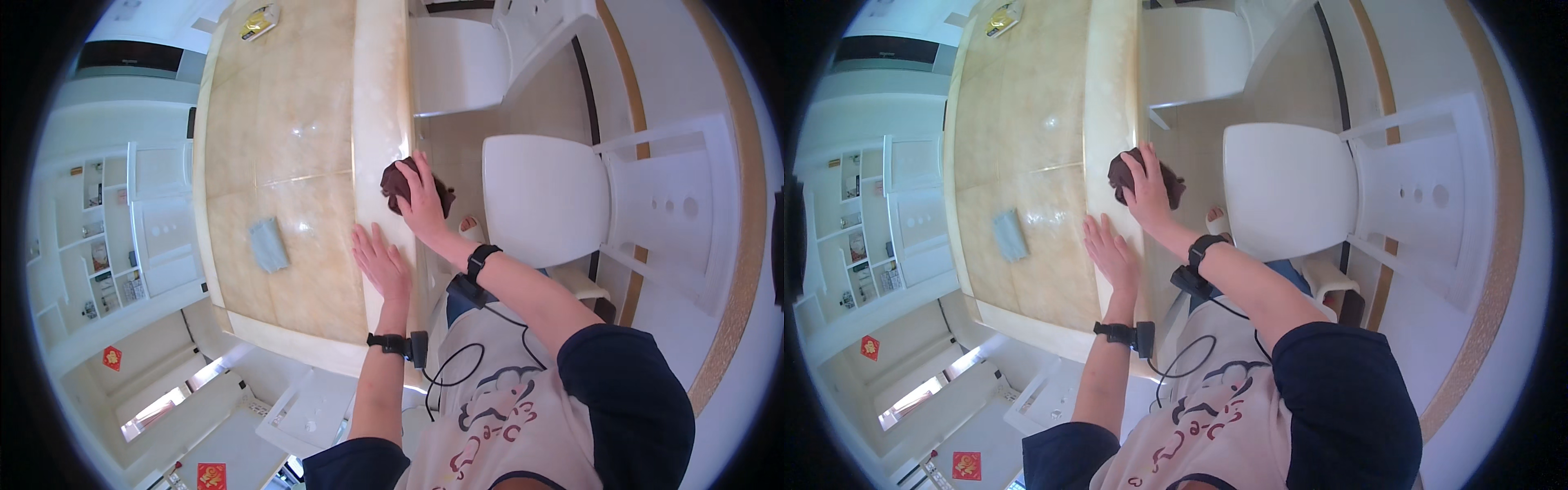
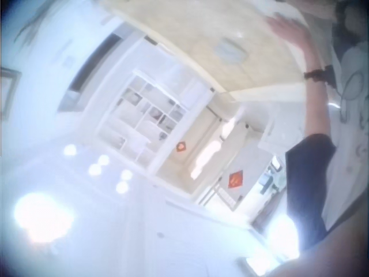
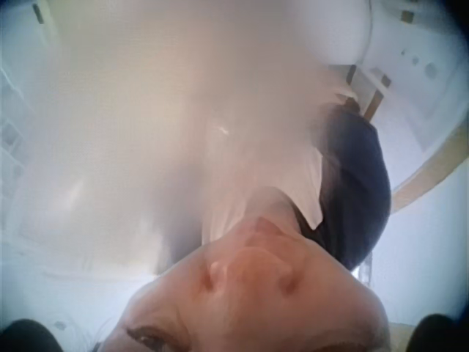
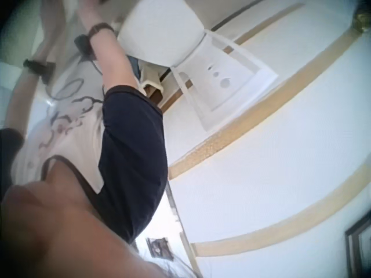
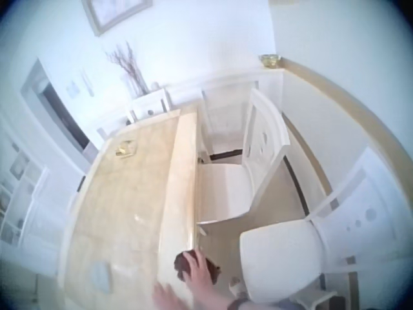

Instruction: The person wipes the edges and top surface of a dining table with a cloth, moves a chair aside to reach the side of the table, and then cleans the top of a low cabinet including around decorative items.

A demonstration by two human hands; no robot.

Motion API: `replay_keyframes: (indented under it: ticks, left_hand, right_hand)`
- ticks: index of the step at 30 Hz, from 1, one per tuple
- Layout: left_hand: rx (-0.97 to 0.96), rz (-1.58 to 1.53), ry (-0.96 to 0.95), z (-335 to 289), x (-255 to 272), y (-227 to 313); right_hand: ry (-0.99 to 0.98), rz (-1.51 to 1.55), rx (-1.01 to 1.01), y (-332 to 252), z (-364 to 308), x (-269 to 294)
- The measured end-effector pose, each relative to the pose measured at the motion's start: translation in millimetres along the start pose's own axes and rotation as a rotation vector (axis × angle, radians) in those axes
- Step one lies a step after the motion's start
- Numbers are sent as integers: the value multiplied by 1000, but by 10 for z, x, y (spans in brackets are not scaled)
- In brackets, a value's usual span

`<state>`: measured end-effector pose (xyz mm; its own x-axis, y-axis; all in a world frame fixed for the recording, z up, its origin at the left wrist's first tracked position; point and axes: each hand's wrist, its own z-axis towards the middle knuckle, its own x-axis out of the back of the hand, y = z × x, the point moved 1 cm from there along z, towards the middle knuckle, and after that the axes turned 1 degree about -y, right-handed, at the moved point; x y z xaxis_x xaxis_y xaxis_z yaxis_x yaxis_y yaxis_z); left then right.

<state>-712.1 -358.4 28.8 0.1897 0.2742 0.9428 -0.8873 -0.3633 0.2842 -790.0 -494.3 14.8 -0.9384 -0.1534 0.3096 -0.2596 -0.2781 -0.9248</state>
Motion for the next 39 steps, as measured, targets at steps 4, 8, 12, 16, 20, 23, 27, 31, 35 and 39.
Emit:
replay_keyframes:
  ticks: [4,8,12,16,20,23,27,31,35,39]
  left_hand:
    - [18,-13,-28,51,3,39]
    - [41,-64,-76,78,52,55]
    - [55,-88,-84,76,88,21]
    - [161,-395,-14,73,55,-66]
    - [269,-777,107,362,314,-67]
    - [271,-662,153,682,435,-141]
    - [229,-569,200,1272,485,-316]
    - [250,-509,209,1740,365,-563]
    - [292,-177,99,1942,194,-838]
    - [306,17,81,1972,87,-983]
  right_hand:
    - [113,-174,74,205,856,-31]
    - [187,-361,226,152,1355,20]
    - [-245,-272,439,-85,630,-104]
    - [-622,-26,431,-340,181,-68]
    - [-464,5,446,-605,752,-262]
    - [-309,-117,512,-709,1418,-304]
    - [-620,-538,496,-316,1398,-268]
    - [-858,-525,823,-379,1213,-149]
    - [-550,-445,916,-261,1625,-307]
    - [-170,-526,540,-243,2416,-482]
